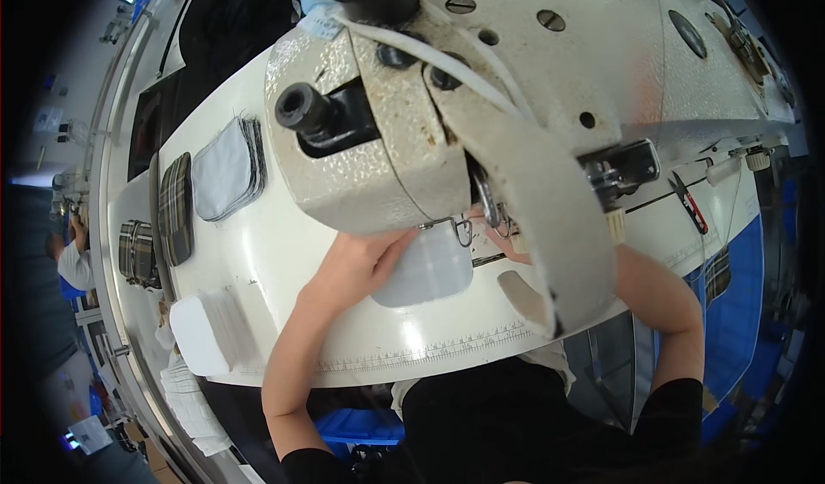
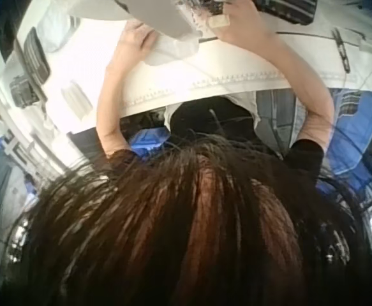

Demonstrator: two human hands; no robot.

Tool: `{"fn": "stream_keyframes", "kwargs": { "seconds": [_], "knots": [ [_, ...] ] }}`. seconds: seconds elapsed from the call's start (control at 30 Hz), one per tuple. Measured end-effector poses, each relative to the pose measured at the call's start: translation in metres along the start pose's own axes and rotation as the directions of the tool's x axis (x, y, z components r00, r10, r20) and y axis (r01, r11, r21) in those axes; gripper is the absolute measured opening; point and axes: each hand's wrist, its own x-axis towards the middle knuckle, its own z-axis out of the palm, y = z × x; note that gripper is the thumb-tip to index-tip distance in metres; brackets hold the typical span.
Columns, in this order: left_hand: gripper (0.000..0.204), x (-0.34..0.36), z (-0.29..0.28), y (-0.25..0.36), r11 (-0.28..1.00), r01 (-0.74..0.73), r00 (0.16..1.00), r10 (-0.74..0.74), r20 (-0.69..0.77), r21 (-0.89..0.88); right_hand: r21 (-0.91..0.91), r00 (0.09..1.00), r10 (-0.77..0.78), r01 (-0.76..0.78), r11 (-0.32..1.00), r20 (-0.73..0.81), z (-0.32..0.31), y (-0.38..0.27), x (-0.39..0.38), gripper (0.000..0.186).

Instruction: The person aligns fabric pieces with foam padding pieces by hand and stitches the edges together using a sewing machine.

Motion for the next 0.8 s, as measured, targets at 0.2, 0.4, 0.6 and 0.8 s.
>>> {"fn": "stream_keyframes", "kwargs": {
  "seconds": [0.2, 0.4, 0.6, 0.8],
  "knots": [
    [0.029, -0.026, -0.013, -0.014, 0.998, 0.018, 0.99, -0.008, -0.139, 0.066, 0.015, 0.992, 0.072, -0.071, 0.997, -0.1, -0.008, -0.017, 0.011, 0.01],
    [0.033, -0.025, 0.014, 0.021, 0.969, -0.208, 0.962, 0.227, -0.153, 0.131, -0.018, 0.998, -0.035, 0.034, 0.999, -0.06, -0.002, -0.001, 0.006, 0.014],
    [0.046, -0.024, 0.021, 0.04, 0.915, -0.341, 0.94, 0.327, 0.096, 0.214, 0.037, 0.999, -0.008, 0.006, 0.999, 0.04, 0.0, 0.002, 0.0, 0.005],
    [0.05, -0.013, 0.02, 0.023, 0.907, -0.374, 0.927, 0.369, 0.062, 0.193, 0.112, 0.993, 0.074, -0.084, 0.99, 0.09, 0.0, 0.0, 0.0, 0.004]
  ]
}}
